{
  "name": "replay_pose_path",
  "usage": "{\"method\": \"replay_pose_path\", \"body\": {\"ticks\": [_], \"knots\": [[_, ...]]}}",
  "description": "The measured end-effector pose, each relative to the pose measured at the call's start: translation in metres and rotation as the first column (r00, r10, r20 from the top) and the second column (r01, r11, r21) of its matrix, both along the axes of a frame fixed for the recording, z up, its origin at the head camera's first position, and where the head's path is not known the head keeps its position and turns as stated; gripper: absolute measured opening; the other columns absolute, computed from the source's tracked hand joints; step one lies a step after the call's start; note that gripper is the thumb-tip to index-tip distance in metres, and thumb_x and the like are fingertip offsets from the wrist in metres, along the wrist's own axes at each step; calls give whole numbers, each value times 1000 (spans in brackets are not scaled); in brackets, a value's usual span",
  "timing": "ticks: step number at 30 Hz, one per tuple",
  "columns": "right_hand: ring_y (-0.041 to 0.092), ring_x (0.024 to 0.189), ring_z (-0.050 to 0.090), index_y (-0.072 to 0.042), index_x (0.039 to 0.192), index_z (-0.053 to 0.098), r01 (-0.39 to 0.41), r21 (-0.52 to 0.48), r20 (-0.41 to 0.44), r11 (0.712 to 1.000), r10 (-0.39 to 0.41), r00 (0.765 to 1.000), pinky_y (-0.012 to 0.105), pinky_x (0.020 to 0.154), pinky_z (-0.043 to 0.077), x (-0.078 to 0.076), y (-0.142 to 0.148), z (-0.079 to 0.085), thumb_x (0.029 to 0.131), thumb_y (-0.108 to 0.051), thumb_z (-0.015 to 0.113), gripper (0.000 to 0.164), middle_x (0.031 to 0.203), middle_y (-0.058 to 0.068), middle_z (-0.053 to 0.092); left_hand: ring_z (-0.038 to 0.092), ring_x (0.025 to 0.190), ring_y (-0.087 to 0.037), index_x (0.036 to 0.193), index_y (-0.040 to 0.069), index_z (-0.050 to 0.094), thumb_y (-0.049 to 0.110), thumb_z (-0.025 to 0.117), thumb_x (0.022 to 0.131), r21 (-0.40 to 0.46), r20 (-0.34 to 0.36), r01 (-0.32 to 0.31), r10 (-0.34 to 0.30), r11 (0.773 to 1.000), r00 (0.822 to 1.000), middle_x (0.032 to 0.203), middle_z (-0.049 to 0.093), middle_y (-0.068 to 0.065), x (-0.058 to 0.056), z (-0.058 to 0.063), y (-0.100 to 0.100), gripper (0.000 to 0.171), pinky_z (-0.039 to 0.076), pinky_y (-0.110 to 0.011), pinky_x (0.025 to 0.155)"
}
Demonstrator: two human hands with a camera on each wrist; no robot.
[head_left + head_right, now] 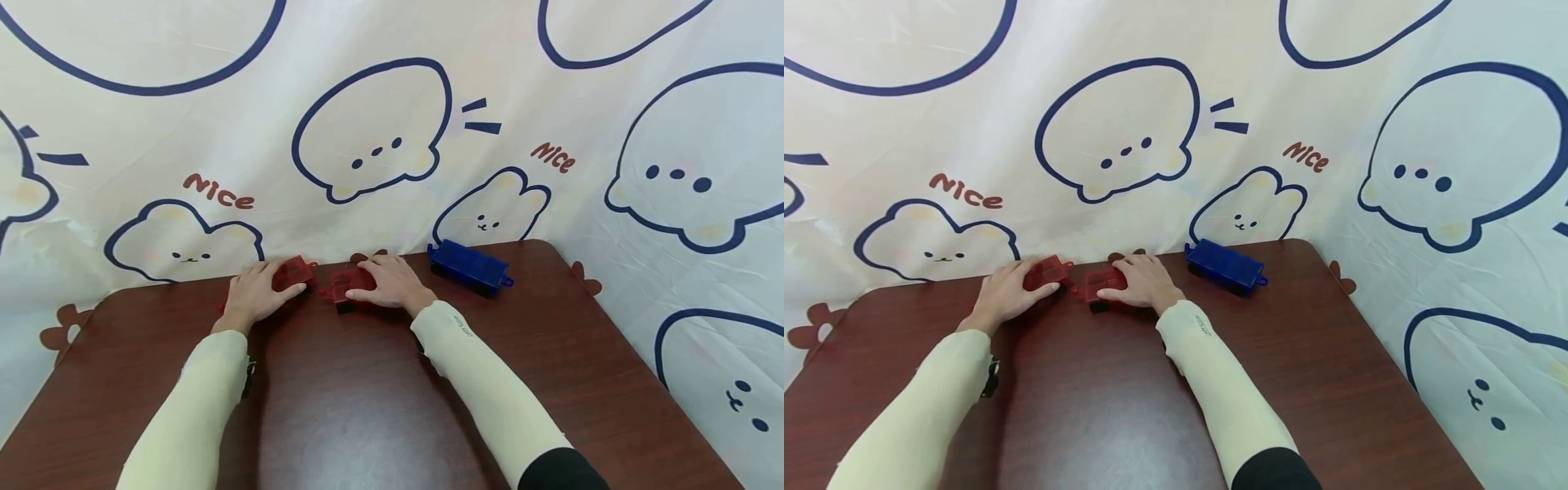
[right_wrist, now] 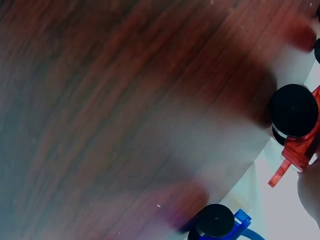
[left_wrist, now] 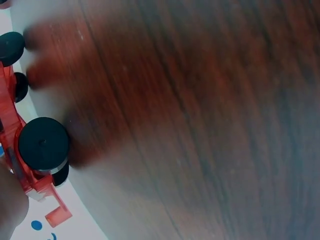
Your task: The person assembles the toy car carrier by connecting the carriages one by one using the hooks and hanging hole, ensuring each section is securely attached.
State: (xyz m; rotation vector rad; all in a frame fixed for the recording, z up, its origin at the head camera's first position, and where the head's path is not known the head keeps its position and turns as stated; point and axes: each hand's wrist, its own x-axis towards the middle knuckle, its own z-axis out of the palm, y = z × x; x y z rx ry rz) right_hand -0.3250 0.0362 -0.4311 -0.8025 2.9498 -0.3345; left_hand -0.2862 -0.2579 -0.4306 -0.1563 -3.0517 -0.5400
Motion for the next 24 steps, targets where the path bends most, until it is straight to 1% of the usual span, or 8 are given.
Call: {"method": "replay_pose_path", "body": {"ticks": [4, 9, 14, 19, 24], "knots": [[25, 134, 45, -21, 152, 47, 28, 6, -7, 1000, -28, 1000, 49, 118, 26, -3, -1, -4, 86, -83, 42, 91, 148, 5, 52, 36, 132, -50, 154, 10, 39, 69, 63, 86, 32, -1, 16, -15, 999, 1000, 146, 42, -29, 0, 0, -4, 92, 28, -72, 104], [23, 128, 48, -22, 149, 51, 71, 13, -25, 997, -71, 997, 48, 113, 30, -4, -2, -9, 87, -84, 39, 89, 143, 4, 55, 39, 128, -47, 152, 8, 41, 75, 62, 82, 37, 13, 21, -21, 999, 1000, 143, 45, -29, 1, -2, -7, 99, 28, -70, 104], [22, 127, 48, -22, 149, 51, 79, -5, -16, 997, -79, 997, 48, 112, 31, -3, -4, -10, 86, -85, 41, 90, 142, 4, 55, 40, 126, -47, 152, 7, 41, 76, 62, 82, 32, 19, 13, -14, 999, 1000, 140, 46, -29, 1, -4, -8, 100, 30, -69, 103], [22, 126, 48, -22, 148, 53, 91, -23, -18, 996, -92, 996, 48, 111, 31, -1, -3, -10, 85, -84, 42, 89, 141, 4, 55, 41, 125, -46, 152, 9, 42, 75, 63, 82, 47, 22, 18, -19, 999, 1000, 139, 47, -28, 3, -4, -6, 99, 30, -70, 103], [22, 128, 47, -22, 148, 53, 88, -25, -17, 996, -88, 996, 48, 111, 31, -2, -1, -8, 86, -83, 43, 87, 142, 4, 55, 42, 124, -46, 152, 12, 43, 74, 64, 82, 60, 20, 18, -20, 998, 1000, 139, 47, -28, 3, -4, -8, 96, 30, -70, 103]]}}
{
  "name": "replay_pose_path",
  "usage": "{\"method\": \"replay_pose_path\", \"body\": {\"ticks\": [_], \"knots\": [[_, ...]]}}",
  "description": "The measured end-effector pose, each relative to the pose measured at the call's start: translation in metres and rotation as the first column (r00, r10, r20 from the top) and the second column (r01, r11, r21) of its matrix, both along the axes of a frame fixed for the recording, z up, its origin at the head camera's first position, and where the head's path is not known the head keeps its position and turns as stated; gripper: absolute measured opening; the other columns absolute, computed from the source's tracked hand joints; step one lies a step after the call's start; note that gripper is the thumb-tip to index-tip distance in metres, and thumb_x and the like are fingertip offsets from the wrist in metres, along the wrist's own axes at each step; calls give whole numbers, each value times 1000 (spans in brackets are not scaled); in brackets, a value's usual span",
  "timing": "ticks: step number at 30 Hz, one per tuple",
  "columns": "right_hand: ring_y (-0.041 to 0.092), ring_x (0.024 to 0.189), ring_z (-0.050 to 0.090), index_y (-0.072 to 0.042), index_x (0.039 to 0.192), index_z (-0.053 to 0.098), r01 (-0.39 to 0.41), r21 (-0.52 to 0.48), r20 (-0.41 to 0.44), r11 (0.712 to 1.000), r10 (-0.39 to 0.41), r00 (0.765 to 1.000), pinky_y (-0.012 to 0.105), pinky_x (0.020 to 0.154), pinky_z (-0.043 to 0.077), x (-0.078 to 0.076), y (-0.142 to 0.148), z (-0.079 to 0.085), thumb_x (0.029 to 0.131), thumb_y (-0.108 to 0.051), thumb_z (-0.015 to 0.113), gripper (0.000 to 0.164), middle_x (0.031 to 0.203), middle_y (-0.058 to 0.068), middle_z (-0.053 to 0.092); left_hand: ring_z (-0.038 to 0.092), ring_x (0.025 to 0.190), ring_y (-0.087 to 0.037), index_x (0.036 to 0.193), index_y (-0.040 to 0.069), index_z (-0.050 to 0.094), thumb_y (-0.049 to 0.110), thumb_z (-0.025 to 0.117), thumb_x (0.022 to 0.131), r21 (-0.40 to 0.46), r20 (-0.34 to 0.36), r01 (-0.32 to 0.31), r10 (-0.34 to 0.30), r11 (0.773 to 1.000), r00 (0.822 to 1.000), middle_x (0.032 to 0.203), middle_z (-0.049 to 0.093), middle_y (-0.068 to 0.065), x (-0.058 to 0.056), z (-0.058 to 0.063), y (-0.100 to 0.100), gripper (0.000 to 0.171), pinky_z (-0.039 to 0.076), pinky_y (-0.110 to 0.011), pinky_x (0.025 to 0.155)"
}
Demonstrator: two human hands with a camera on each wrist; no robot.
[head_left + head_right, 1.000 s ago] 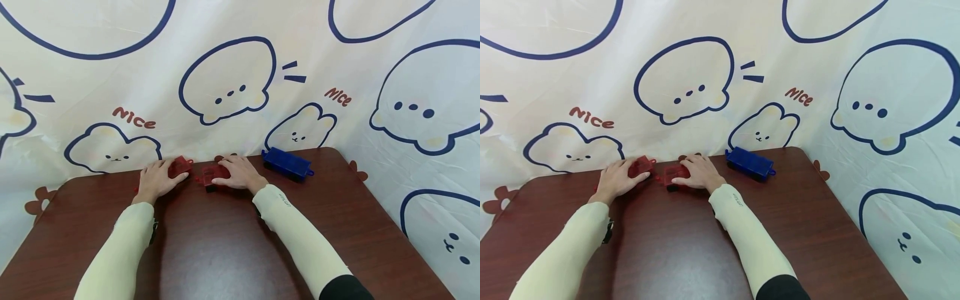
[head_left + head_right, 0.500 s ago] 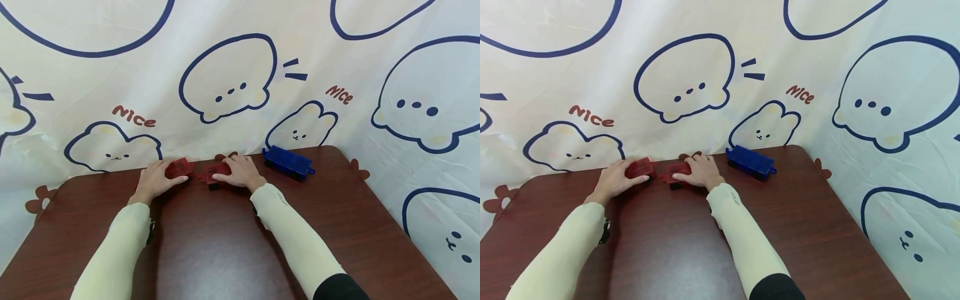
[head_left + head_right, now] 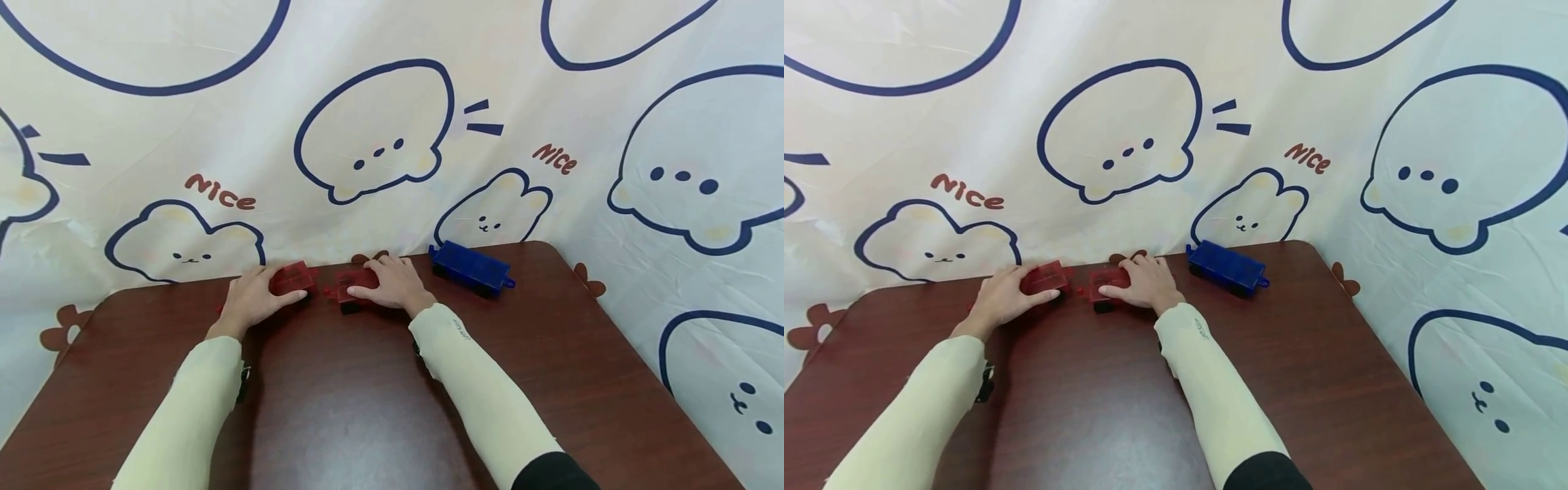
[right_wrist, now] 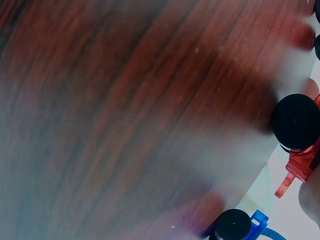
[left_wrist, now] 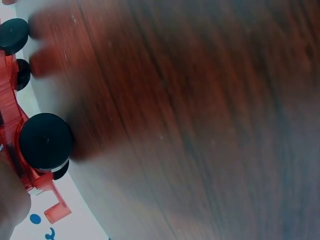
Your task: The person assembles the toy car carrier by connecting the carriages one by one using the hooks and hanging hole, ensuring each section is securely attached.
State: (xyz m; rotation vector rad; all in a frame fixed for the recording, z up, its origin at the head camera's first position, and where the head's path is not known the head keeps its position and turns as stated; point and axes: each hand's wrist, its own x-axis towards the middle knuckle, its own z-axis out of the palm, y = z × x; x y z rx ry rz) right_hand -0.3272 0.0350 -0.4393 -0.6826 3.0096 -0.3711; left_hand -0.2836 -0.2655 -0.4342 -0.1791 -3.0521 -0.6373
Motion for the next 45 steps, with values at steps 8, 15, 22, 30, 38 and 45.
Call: {"method": "replay_pose_path", "body": {"ticks": [8, 15, 22, 30, 38, 45], "knots": [[21, 126, 48, -27, 151, 50, -62, 11, -18, 998, 62, 998, 48, 111, 32, 0, 2, 1, 83, -87, 43, 92, 141, 2, 55, 42, 125, -45, 153, 14, 42, 73, 66, 81, 23, 23, 14, -14, 1000, 1000, 139, 48, -26, 3, 1, -1, 96, 30, -70, 104], [20, 125, 47, -26, 150, 52, -88, 8, -13, 996, 89, 996, 47, 110, 33, 1, 4, 4, 74, -90, 52, 100, 140, 1, 55, 45, 121, -43, 153, 15, 44, 71, 69, 81, 43, 14, 14, -14, 999, 1000, 135, 51, -24, 7, 3, -3, 94, 38, -70, 99], [19, 123, 48, -23, 149, 53, -109, -23, -6, 994, 108, 994, 45, 108, 35, 1, 5, 3, 68, -90, 59, 105, 139, 2, 56, 45, 120, -42, 152, 17, 45, 70, 71, 80, 100, 15, 25, -27, 995, 1000, 133, 54, -22, 12, 3, -9, 93, 39, -70, 96], [18, 117, 51, -18, 144, 58, -79, -85, -3, 993, 79, 997, 44, 105, 40, 1, 6, 3, 67, -88, 62, 104, 135, 2, 59, 50, 117, -37, 151, 20, 48, 67, 75, 79, 208, 35, 18, -26, 978, 999, 132, 57, -17, 15, 7, -10, 91, 49, -62, 90], [18, 116, 52, -17, 143, 58, -73, -82, -11, 994, 72, 997, 44, 104, 42, 1, 5, 0, 70, -89, 59, 103, 134, 3, 59, 48, 120, -38, 151, 14, 47, 66, 75, 80, 250, 51, -4, -9, 968, 999, 134, 56, -18, 19, 8, -9, 93, 45, -63, 94], [19, 118, 52, -18, 144, 57, -49, -67, -9, 997, 49, 999, 45, 104, 41, -1, 4, 2, 71, -88, 59, 101, 135, 3, 58, 49, 118, -38, 150, 16, 49, 67, 76, 78, 247, 34, 4, -13, 969, 999, 134, 56, -18, 17, 9, -4, 92, 49, -62, 89]]}}
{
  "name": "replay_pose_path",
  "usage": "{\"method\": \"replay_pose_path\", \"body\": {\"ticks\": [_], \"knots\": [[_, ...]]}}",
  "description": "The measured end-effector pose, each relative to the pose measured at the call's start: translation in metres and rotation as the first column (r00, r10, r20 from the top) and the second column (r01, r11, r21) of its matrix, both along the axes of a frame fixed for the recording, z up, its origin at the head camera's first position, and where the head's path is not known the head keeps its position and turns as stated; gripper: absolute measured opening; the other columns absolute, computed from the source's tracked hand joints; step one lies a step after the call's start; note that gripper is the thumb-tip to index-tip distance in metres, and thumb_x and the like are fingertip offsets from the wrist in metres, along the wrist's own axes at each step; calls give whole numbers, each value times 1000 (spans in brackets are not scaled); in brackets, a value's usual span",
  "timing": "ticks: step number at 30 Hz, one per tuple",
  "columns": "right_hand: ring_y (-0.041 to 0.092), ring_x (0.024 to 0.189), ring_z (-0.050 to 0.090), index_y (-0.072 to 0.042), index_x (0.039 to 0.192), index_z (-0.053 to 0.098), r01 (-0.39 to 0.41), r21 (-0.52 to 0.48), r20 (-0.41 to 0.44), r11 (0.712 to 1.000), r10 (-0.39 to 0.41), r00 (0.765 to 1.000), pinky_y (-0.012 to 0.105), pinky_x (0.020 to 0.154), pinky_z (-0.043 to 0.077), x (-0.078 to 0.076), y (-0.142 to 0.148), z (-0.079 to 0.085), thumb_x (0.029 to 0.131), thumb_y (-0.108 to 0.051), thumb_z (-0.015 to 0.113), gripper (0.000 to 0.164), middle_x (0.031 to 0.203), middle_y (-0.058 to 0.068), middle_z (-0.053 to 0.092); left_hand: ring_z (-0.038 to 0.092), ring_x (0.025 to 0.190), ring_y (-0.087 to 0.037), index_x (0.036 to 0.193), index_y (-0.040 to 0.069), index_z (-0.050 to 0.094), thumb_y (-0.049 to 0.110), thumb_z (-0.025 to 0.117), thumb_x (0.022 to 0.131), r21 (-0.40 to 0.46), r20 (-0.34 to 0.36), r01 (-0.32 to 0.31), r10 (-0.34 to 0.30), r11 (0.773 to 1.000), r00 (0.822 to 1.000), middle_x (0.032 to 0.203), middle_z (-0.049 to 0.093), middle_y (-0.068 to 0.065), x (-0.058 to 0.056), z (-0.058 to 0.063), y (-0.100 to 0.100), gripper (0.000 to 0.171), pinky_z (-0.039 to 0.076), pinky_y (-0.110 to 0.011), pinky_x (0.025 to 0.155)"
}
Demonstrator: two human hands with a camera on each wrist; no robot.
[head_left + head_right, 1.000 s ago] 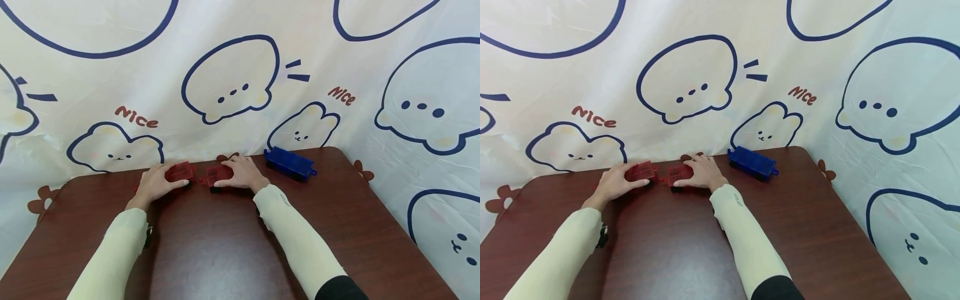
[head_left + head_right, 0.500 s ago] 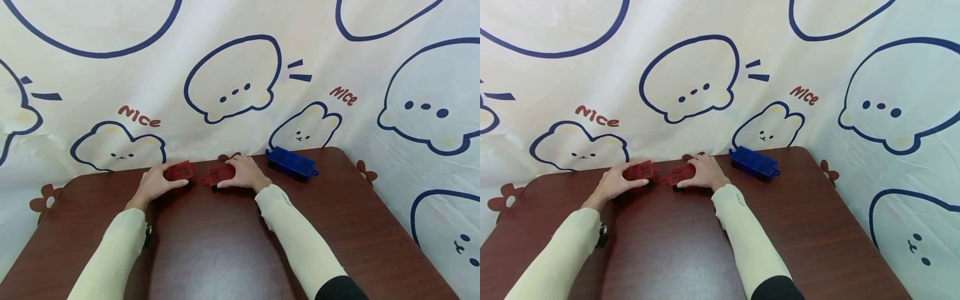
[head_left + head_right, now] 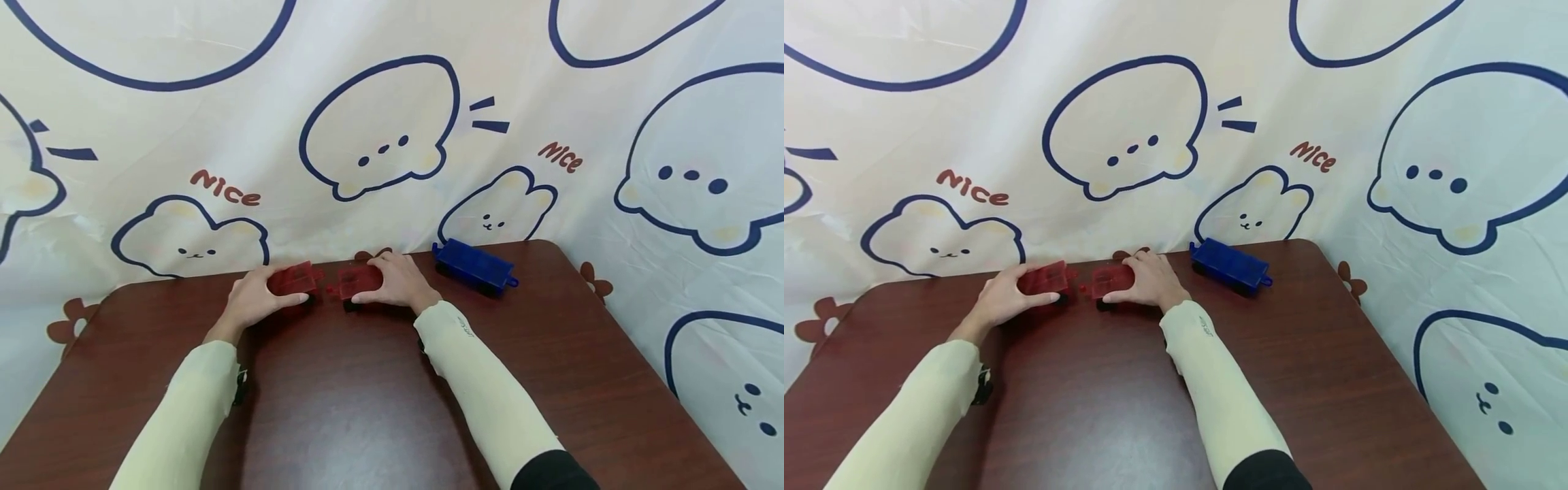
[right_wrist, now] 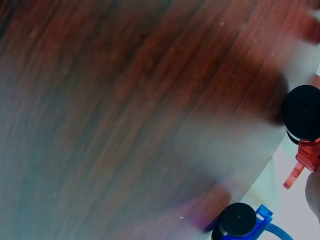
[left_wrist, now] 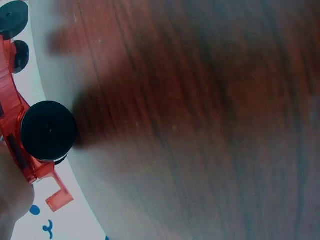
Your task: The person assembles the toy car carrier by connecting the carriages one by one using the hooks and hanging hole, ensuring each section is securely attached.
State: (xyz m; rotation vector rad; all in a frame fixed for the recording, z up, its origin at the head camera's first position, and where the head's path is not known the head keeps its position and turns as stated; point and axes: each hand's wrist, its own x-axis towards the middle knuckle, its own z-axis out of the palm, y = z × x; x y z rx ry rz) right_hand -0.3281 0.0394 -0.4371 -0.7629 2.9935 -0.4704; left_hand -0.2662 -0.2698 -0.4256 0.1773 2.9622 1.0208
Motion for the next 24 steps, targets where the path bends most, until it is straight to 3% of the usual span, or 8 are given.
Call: {"method": "replay_pose_path", "body": {"ticks": [14, 24], "knots": [[17, 115, 52, -19, 141, 59, 19, -2, -10, 1000, -19, 1000, 43, 102, 41, 0, 2, 2, 72, -87, 59, 97, 129, 0, 61, 41, 124, -43, 150, 15, 45, 69, 76, 75, -53, 35, 1, 1, 999, 999, 138, 52, -20, -2, -2, 6, 97, 46, -63, 92], [19, 115, 53, -18, 140, 59, 26, -6, -4, 1000, -26, 1000, 44, 104, 39, 2, -3, 0, 72, -87, 60, 97, 130, 1, 60, 43, 122, -41, 149, 15, 47, 70, 75, 75, -64, 26, 21, -19, 998, 999, 138, 53, -18, 0, -2, 6, 97, 46, -62, 92]]}}
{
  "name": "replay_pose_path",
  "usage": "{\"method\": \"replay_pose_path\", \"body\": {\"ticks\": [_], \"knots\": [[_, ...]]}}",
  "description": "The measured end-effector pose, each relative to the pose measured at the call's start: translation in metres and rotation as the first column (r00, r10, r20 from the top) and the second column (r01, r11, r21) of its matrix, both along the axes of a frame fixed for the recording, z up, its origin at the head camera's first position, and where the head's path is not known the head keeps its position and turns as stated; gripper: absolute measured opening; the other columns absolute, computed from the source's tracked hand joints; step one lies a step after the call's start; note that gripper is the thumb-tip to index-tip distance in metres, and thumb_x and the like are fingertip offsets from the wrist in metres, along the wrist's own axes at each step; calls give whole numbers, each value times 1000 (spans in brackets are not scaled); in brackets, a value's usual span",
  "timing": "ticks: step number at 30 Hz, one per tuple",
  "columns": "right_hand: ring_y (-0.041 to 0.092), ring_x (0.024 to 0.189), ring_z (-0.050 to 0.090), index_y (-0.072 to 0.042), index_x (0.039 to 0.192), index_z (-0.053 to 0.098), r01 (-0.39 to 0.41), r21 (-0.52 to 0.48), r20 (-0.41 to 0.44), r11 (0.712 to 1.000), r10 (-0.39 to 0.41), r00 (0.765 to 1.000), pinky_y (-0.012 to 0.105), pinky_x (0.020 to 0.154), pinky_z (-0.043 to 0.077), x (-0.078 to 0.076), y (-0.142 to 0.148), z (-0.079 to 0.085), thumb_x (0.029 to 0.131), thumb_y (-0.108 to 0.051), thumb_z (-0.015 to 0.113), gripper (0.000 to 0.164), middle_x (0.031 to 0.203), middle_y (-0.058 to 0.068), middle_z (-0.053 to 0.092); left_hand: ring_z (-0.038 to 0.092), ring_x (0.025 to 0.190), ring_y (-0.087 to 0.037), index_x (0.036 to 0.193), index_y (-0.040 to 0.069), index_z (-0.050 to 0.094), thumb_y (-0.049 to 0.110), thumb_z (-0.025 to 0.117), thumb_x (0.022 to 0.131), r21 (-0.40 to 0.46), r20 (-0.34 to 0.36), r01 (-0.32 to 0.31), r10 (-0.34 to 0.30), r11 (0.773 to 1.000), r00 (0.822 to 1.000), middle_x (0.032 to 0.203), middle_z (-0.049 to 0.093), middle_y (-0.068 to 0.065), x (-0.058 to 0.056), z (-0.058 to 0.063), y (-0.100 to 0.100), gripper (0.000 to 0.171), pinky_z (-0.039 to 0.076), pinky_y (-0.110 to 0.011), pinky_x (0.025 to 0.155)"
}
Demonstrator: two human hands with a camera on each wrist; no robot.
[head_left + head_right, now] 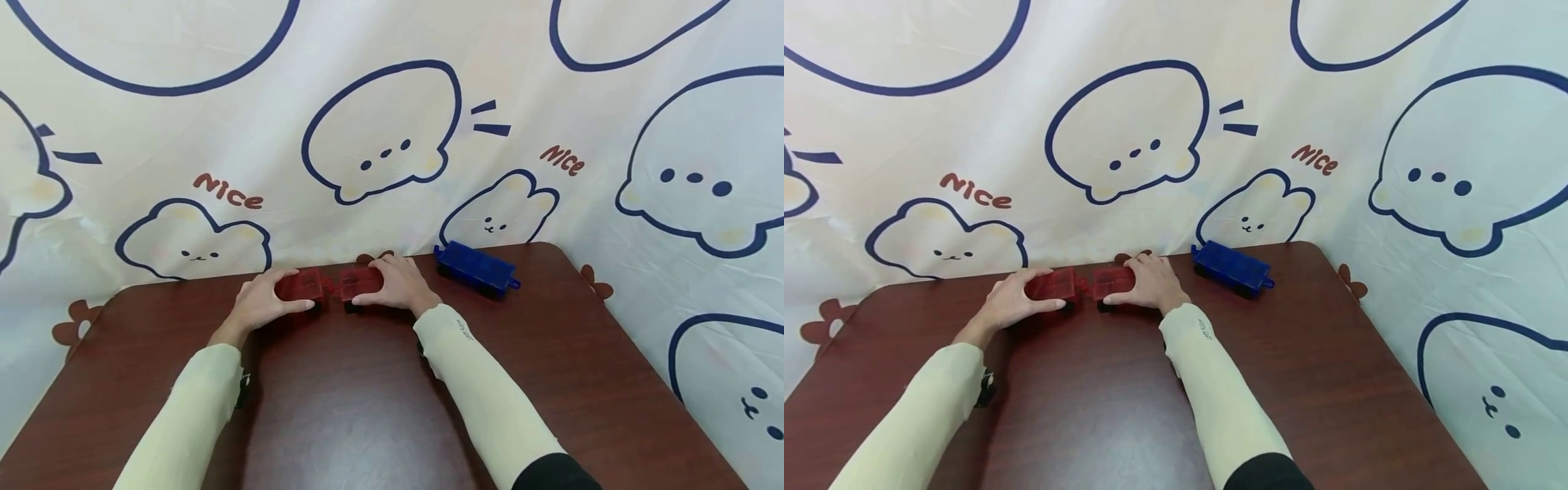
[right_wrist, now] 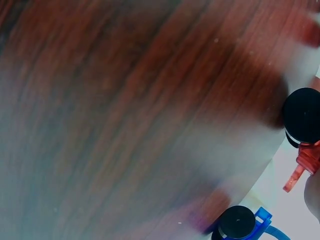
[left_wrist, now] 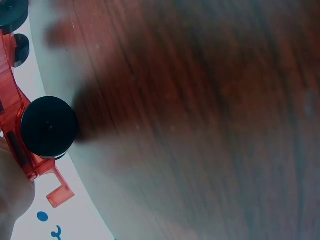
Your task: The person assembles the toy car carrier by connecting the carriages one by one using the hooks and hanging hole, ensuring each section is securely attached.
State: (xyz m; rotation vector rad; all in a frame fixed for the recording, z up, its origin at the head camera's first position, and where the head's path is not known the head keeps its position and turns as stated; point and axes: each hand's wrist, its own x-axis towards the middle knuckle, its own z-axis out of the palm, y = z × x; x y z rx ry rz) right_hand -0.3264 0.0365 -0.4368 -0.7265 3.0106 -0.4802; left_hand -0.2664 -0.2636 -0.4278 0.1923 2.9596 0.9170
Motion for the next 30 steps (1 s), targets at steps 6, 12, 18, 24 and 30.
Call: {"method": "replay_pose_path", "body": {"ticks": [6, 12, 18, 24, 30], "knots": [[19, 118, 52, -19, 142, 58, 1, 11, 0, 1000, -1, 1000, 44, 105, 38, 0, -1, 0, 72, -88, 59, 99, 132, 2, 59, 45, 121, -39, 148, 16, 49, 71, 75, 75, -16, -11, 18, -18, 1000, 1000, 139, 54, -17, 0, 0, 1, 95, 45, -62, 93], [20, 120, 51, -19, 144, 56, -12, 30, -4, 999, 12, 1000, 44, 107, 37, 1, -2, 1, 71, -90, 57, 101, 134, 2, 59, 43, 123, -41, 149, 16, 49, 71, 74, 76, -20, -11, 24, -25, 999, 1000, 143, 51, -18, 1, -1, 0, 95, 44, -64, 94], [20, 120, 51, -19, 144, 55, -19, 34, -5, 999, 19, 1000, 45, 107, 37, 0, -3, 0, 72, -90, 56, 101, 135, 2, 58, 40, 126, -43, 151, 16, 47, 71, 72, 78, -43, -1, 23, -23, 999, 1000, 145, 48, -21, 4, -1, -6, 95, 41, -67, 97], [20, 120, 52, -19, 144, 56, -21, 27, -16, 999, 21, 1000, 45, 107, 37, 0, -2, -1, 73, -89, 57, 100, 134, 2, 59, 40, 125, -44, 151, 16, 46, 70, 73, 77, -45, 10, 11, -10, 999, 1000, 142, 48, -22, 4, 0, -9, 95, 45, -65, 94], [21, 121, 51, -19, 144, 55, -23, 21, -9, 1000, 23, 1000, 45, 108, 36, -1, -3, -1, 72, -90, 56, 101, 136, 2, 59, 37, 128, -47, 153, 15, 43, 70, 72, 78, -62, 16, 12, -11, 998, 1000, 148, 43, -26, 4, 0, -10, 97, 40, -69, 97]]}}
